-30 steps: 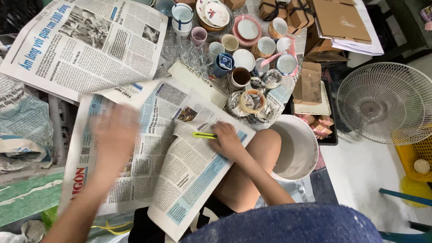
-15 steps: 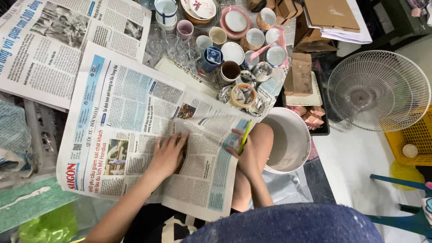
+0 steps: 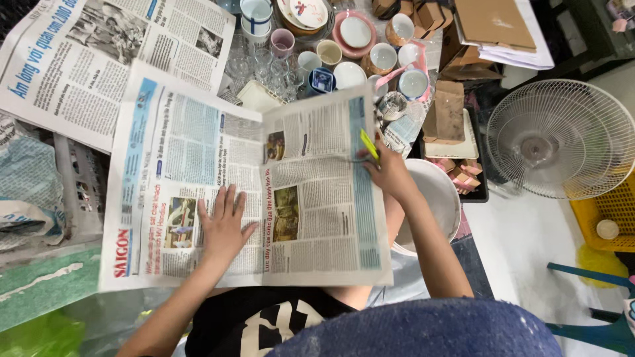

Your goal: The person sits on a green plastic stool and wraps small ceramic bowls with newspaper. They use a green plastic tool to smooth the paper and apply clear tape to secure the wrapping. The wrapped items are placed on a tray on the table.

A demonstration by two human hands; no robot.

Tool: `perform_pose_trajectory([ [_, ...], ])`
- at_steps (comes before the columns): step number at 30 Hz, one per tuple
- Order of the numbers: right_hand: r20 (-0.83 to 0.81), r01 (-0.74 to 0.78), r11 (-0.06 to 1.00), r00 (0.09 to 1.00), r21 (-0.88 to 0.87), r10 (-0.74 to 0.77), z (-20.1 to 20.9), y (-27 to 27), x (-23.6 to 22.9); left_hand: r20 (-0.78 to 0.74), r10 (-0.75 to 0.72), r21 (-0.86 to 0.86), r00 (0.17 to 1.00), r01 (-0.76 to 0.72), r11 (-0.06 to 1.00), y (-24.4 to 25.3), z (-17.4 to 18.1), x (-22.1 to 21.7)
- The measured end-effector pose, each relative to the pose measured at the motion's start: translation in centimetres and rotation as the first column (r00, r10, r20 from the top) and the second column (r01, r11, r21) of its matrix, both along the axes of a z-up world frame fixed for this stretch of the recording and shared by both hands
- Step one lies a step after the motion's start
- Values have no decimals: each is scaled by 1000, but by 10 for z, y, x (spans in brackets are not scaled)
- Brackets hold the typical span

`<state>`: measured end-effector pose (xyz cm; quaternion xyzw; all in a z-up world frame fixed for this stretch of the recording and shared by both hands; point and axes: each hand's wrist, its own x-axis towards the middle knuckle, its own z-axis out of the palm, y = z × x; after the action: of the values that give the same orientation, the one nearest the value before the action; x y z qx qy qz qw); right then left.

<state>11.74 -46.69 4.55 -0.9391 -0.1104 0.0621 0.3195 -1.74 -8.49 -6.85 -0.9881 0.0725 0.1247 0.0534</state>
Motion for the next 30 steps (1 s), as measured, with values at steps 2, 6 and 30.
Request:
perform_pose_trajectory([
  [2,-59,-9,1000,998,-19,8,-15,0,21,-42,69,-3,997,-69,998,-14,12,7],
  [6,-35,-60,996,998,-73,58,-41,-5,23,-171,93,-162,981,-122,979,-48,32,25],
  [30,-116,-44,999,992,13,45,-154,67,9,-176,8,-365,984,-73,928,-122,-61,93],
])
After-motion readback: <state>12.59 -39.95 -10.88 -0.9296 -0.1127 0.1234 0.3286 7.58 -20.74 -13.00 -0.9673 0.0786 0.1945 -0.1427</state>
